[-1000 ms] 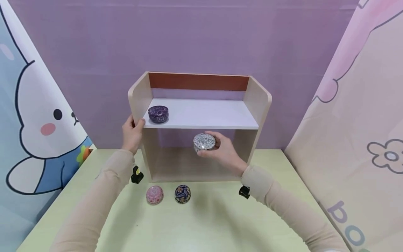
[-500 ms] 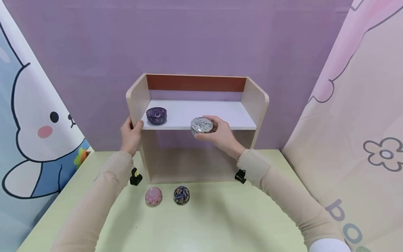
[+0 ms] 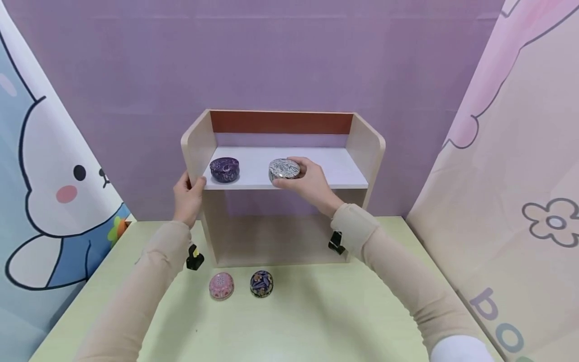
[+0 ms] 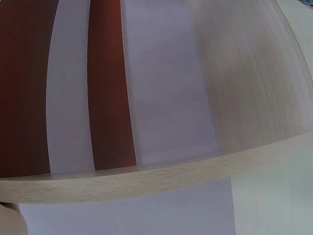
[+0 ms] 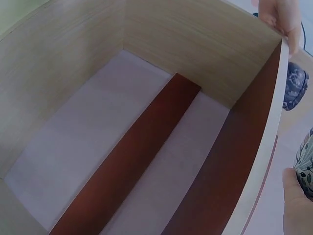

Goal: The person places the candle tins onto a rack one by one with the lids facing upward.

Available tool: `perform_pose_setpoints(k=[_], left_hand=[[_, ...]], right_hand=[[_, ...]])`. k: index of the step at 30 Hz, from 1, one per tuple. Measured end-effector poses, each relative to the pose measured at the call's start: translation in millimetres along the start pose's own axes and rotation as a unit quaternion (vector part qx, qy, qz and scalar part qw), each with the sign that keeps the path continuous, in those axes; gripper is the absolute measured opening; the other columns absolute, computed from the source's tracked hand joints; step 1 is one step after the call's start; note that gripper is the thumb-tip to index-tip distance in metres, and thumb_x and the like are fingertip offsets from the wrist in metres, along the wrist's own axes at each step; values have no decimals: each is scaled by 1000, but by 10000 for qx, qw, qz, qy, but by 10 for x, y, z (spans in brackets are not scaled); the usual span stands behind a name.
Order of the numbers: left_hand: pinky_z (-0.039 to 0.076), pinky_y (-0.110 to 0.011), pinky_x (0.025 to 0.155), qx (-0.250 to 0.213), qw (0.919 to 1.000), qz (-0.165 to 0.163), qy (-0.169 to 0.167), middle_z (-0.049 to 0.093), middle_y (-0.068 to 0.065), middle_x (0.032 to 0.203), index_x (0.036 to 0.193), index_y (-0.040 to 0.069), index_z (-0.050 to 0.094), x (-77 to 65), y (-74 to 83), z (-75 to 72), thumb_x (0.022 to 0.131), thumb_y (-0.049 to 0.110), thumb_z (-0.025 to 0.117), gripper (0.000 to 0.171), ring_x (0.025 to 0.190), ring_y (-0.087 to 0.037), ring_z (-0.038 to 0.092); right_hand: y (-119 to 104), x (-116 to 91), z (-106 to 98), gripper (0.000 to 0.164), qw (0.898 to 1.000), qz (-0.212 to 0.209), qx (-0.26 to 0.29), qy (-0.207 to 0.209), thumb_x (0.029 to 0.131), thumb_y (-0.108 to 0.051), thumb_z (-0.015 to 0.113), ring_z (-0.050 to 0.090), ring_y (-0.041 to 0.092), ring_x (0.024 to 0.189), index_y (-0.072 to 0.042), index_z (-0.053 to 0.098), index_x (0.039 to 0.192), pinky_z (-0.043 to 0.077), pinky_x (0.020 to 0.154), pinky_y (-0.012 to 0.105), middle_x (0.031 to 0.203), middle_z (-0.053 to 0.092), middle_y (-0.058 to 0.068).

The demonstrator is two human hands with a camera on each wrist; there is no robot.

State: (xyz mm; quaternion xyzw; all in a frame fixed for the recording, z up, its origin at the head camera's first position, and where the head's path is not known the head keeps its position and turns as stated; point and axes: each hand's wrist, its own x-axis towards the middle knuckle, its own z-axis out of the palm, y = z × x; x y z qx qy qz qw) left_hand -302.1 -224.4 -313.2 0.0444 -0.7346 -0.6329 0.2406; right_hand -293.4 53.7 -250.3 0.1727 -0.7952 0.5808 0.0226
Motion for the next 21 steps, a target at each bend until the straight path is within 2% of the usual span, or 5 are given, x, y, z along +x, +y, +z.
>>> perform_pose_setpoints(k=[10, 21], left_hand=[[37, -36, 99, 70, 10000, -48, 12, 49, -12, 129, 131, 8, 46, -17, 15, -13, 91, 21, 45, 42, 110, -18, 45], [36, -38, 101, 56, 10000, 21, -53, 48, -13, 131, 133, 7, 44, -29, 25, -20, 92, 22, 45, 43, 112, -20, 45]], right_hand=[[-66, 185, 89, 74, 9994, 78, 321, -37, 67, -27, 81, 57, 13, 102, -15, 45, 131, 48, 86, 28, 116, 59, 1], [-105, 319, 227, 76, 9996, 201, 184, -98, 67, -31, 80, 56, 12, 103, -16, 44, 133, 46, 88, 29, 116, 57, 1]])
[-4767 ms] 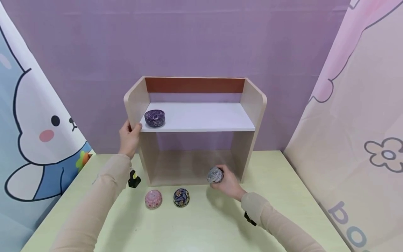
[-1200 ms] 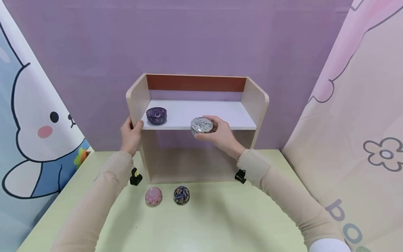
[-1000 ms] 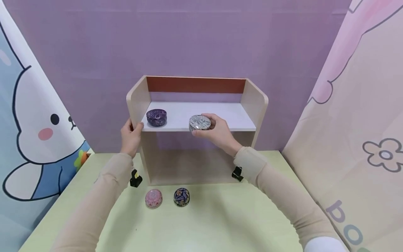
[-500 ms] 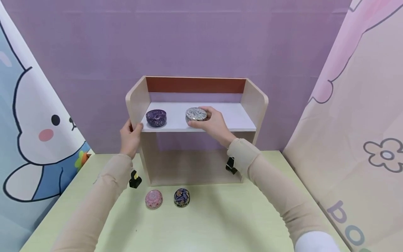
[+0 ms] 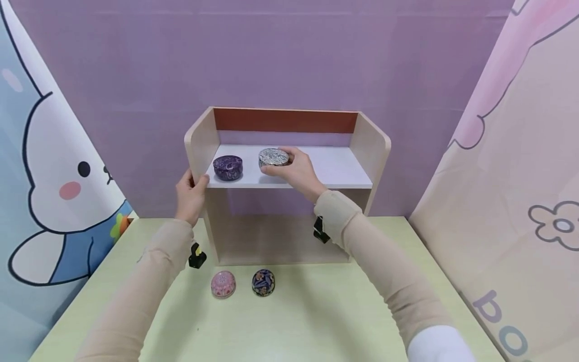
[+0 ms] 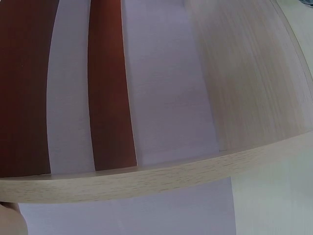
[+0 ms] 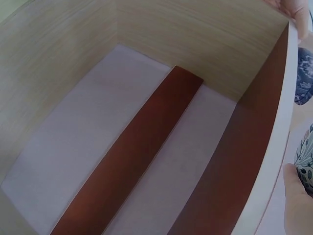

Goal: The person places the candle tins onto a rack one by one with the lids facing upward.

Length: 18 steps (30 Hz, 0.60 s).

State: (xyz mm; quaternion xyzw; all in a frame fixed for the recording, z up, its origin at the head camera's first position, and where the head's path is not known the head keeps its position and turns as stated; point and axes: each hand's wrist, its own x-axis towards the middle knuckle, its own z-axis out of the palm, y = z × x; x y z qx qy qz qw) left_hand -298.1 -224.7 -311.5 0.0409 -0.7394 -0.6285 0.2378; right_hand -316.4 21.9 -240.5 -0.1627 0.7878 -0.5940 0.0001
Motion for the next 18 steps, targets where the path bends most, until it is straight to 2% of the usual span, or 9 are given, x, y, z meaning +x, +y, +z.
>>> perform_pose_setpoints(k=[8, 18], left_hand=[[37, -37, 99, 1, 10000, -10, 67, 50, -13, 129, 131, 7, 46, 6, -30, 9, 92, 22, 46, 42, 109, -19, 46], [37, -36, 98, -47, 10000, -45, 73, 49, -12, 129, 132, 8, 45, 5, -12, 10, 92, 22, 45, 42, 108, -17, 45]], right_hand=[[55, 52, 48, 76, 9992, 137, -360, 121, 66, -31, 81, 54, 13, 102, -14, 45, 131, 46, 87, 27, 115, 56, 2], [89, 95, 84, 78, 9978, 92, -649, 48, 66, -32, 81, 55, 14, 100, -13, 44, 132, 48, 84, 28, 114, 56, 3]])
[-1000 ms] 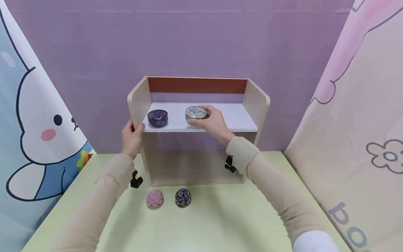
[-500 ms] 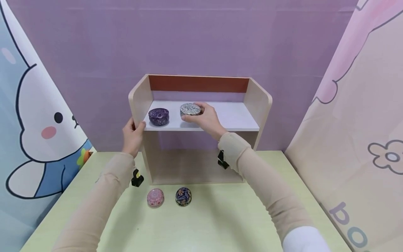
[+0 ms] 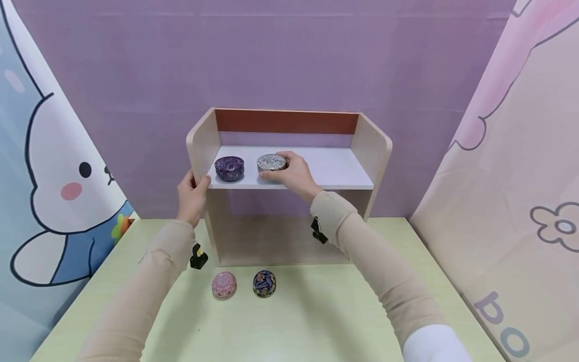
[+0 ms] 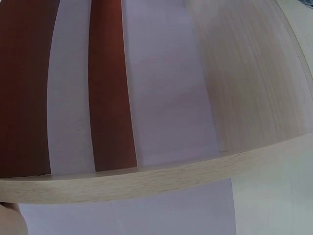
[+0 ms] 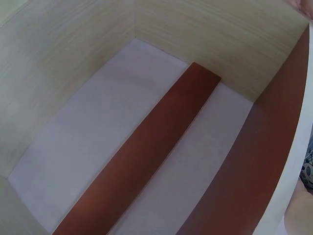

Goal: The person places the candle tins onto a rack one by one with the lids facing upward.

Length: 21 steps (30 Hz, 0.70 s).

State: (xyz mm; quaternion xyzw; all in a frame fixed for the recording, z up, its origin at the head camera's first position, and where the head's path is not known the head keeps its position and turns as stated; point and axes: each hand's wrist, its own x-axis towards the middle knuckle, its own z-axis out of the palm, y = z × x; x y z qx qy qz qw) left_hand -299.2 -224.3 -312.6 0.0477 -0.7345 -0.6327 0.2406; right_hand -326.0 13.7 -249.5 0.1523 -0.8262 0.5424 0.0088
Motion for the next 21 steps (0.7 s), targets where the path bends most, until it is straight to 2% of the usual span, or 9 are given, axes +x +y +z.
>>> perform_pose_setpoints(k=[16, 21], left_hand=[[39, -27, 88, -15, 9999, 121, 69, 53, -12, 119, 128, 8, 49, 15, -28, 27, 91, 20, 47, 39, 99, -14, 46], [39, -31, 94, -60, 9999, 109, 9, 51, -14, 126, 130, 8, 47, 20, -10, 27, 91, 20, 46, 41, 104, -16, 46]], right_hand=[[36, 26, 4, 73, 9995, 4, -302, 27, 65, -33, 81, 55, 15, 101, -12, 48, 127, 47, 84, 27, 114, 56, 3], [19, 16, 10, 73, 9992, -8, -401, 34, 65, -34, 81, 56, 15, 100, -13, 49, 127, 47, 84, 27, 115, 56, 2]])
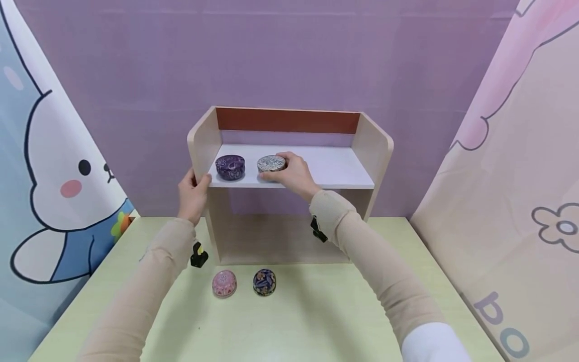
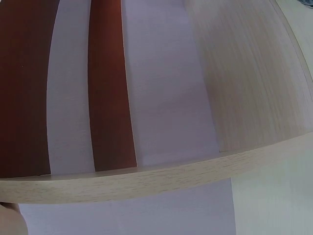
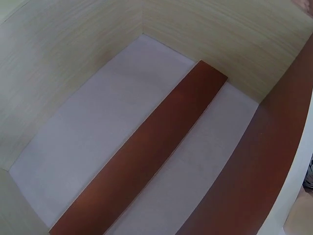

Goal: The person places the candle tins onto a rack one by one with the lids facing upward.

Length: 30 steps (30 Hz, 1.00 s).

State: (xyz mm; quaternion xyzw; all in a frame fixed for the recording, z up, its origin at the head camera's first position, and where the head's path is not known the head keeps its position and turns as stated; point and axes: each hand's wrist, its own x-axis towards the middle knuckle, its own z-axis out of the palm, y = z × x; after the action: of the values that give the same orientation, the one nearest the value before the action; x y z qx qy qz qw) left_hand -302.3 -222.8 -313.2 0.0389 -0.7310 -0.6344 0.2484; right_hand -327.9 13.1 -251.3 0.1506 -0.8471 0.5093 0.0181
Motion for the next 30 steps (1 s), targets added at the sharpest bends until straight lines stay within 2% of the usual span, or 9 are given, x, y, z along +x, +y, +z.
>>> perform_pose_setpoints(k=[6, 15, 19, 24, 30], left_hand=[[38, -35, 98, 1, 10000, -34, -22, 50, -13, 130, 132, 9, 46, 0, 22, -6, 92, 21, 45, 43, 108, -17, 46], [39, -24, 86, 10, 10000, 55, 51, 53, -13, 121, 127, 7, 50, -5, 5, 7, 91, 20, 47, 39, 98, -13, 47], [39, -25, 88, 11, 10000, 29, 38, 53, -14, 123, 129, 7, 49, -12, 9, 4, 91, 20, 46, 40, 99, -13, 47], [39, -30, 93, -54, 10000, 9, 34, 51, -14, 126, 130, 8, 47, -12, 6, 4, 91, 20, 46, 41, 103, -14, 47], [39, -29, 91, -16, 10000, -24, 61, 52, -14, 124, 129, 8, 48, -20, 1, 3, 91, 19, 46, 40, 101, -14, 47]], right_hand=[[-13, -1, 5, 73, 10000, -50, 12, -18, 65, -33, 81, 56, 15, 99, -12, 48, 127, 48, 84, 28, 115, 57, 3], [-21, -9, -27, 73, 9993, -118, 12, -353, 69, -32, 79, 57, 15, 96, -12, 47, 132, 48, 82, 30, 114, 58, 3], [-26, -10, -30, 74, 9990, -101, -34, -444, 70, -33, 78, 57, 15, 95, -12, 45, 133, 47, 82, 30, 113, 58, 4], [-40, -2, -26, 79, 9991, 3, -123, -414, 70, -35, 78, 55, 16, 98, -10, 41, 136, 47, 83, 30, 117, 56, 6], [-50, -5, -4, 82, 9991, 96, -300, -301, 68, -37, 78, 55, 17, 100, -9, 40, 135, 47, 84, 30, 120, 54, 7]])
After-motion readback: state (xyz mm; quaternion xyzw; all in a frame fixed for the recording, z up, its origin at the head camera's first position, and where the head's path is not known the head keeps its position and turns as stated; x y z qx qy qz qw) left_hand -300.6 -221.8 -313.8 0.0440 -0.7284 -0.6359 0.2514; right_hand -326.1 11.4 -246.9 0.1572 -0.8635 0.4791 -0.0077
